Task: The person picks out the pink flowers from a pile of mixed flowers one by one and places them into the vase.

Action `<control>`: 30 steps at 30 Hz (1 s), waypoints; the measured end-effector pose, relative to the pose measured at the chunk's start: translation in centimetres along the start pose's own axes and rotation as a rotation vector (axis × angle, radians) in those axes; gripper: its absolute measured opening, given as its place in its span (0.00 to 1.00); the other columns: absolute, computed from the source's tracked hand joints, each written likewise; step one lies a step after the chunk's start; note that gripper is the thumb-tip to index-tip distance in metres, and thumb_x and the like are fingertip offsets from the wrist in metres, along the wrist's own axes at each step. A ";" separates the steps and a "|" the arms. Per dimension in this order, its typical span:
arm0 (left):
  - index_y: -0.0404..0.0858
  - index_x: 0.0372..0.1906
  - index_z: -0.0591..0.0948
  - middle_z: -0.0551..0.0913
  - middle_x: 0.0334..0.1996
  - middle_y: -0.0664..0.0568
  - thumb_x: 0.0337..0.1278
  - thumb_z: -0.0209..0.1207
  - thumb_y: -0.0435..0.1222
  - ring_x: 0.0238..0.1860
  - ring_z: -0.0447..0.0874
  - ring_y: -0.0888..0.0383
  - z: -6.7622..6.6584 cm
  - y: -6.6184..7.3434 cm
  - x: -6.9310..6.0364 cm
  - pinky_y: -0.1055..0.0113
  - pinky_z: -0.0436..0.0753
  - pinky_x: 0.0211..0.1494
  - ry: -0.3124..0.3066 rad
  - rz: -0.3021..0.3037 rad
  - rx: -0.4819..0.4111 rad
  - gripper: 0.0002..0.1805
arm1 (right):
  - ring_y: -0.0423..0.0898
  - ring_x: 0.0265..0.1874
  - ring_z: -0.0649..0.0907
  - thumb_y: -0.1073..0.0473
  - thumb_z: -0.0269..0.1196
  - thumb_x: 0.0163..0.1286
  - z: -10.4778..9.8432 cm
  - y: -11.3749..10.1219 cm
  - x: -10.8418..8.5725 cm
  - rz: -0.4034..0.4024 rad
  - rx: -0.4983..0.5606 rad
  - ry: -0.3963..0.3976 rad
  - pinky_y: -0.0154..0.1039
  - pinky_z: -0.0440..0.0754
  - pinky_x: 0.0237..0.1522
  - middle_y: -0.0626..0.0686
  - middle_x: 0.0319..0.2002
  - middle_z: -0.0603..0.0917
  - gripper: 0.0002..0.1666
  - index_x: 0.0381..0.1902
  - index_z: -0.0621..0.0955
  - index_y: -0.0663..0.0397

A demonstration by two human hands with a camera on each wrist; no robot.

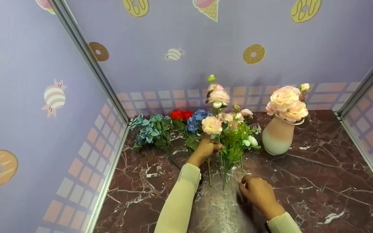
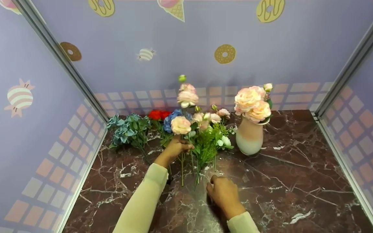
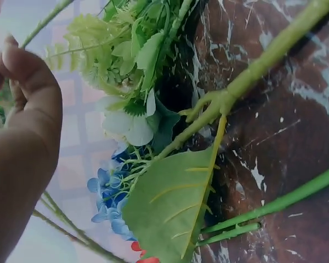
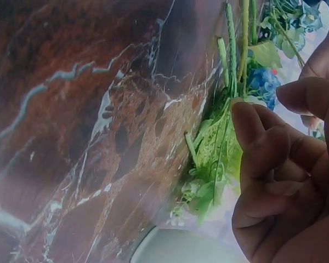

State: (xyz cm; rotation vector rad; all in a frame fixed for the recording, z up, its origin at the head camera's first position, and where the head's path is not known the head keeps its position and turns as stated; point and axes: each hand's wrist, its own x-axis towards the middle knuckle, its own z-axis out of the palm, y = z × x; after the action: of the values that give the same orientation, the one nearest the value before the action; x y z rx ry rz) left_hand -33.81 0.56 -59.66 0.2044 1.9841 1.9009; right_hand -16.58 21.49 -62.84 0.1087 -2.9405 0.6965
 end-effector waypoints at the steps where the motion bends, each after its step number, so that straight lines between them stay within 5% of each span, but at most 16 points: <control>1: 0.47 0.95 0.53 0.93 0.34 0.51 0.77 0.63 0.25 0.31 0.86 0.61 0.0 0.1 0.0 0.67 0.87 0.40 -0.010 -0.002 -0.012 0.51 | 0.58 0.27 0.91 0.55 0.75 0.74 0.0 -0.2 0.1 -0.001 0.005 0.002 0.61 0.87 0.28 0.52 0.31 0.94 0.06 0.41 0.90 0.51; 5: 0.48 0.96 0.49 0.91 0.31 0.54 0.78 0.62 0.28 0.30 0.87 0.60 -0.2 0.5 -0.1 0.65 0.89 0.40 -0.057 0.022 -0.054 0.52 | 0.61 0.35 0.94 0.54 0.75 0.77 0.1 -1.5 1.3 -0.018 0.069 0.018 0.62 0.91 0.36 0.56 0.42 0.97 0.12 0.51 0.90 0.54; 10: 0.47 0.95 0.47 0.92 0.31 0.53 0.82 0.61 0.29 0.29 0.87 0.61 0.0 0.7 -0.4 0.61 0.90 0.42 -0.070 0.026 -0.109 0.50 | 0.66 0.46 0.95 0.57 0.72 0.81 1.2 -3.4 4.0 -0.052 0.291 0.027 0.64 0.93 0.50 0.65 0.51 0.96 0.20 0.64 0.88 0.63; 13: 0.42 0.93 0.52 0.93 0.32 0.50 0.83 0.61 0.29 0.29 0.87 0.61 0.4 0.5 -0.8 0.61 0.90 0.42 -0.065 0.023 -0.115 0.45 | 0.57 0.38 0.94 0.63 0.70 0.82 1.8 -4.1 5.2 -0.004 0.444 0.032 0.52 0.93 0.42 0.64 0.45 0.96 0.16 0.60 0.89 0.67; 17: 0.30 0.84 0.66 0.97 0.44 0.37 0.85 0.61 0.34 0.31 0.89 0.61 0.7 0.1 -1.0 0.62 0.92 0.44 -0.059 0.017 -0.096 0.33 | 0.40 0.25 0.82 0.69 0.69 0.81 2.0 -4.0 5.3 0.076 0.583 0.057 0.34 0.80 0.28 0.58 0.33 0.92 0.07 0.50 0.91 0.67; 24: 0.26 0.72 0.77 0.90 0.63 0.27 0.87 0.58 0.41 0.39 0.95 0.54 0.4 0.6 -0.7 0.52 0.96 0.57 0.029 0.010 -0.045 0.25 | 0.35 0.22 0.79 0.68 0.69 0.81 1.3 -3.6 5.0 0.119 0.590 0.108 0.31 0.77 0.24 0.56 0.30 0.91 0.07 0.51 0.90 0.67; 30: 0.30 0.59 0.87 0.96 0.46 0.34 0.85 0.63 0.47 0.37 0.99 0.44 0.8 1.8 -0.8 0.48 0.98 0.48 0.171 0.036 0.077 0.22 | 0.38 0.22 0.83 0.68 0.71 0.80 1.1 -3.3 5.1 0.107 0.561 0.089 0.31 0.80 0.24 0.54 0.29 0.92 0.05 0.49 0.90 0.65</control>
State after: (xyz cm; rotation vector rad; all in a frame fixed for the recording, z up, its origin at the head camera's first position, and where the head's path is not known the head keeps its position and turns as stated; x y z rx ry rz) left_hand -33.01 1.16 -57.74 0.1024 2.1813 1.9228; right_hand -21.42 17.81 -61.69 -0.0324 -2.5960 1.4786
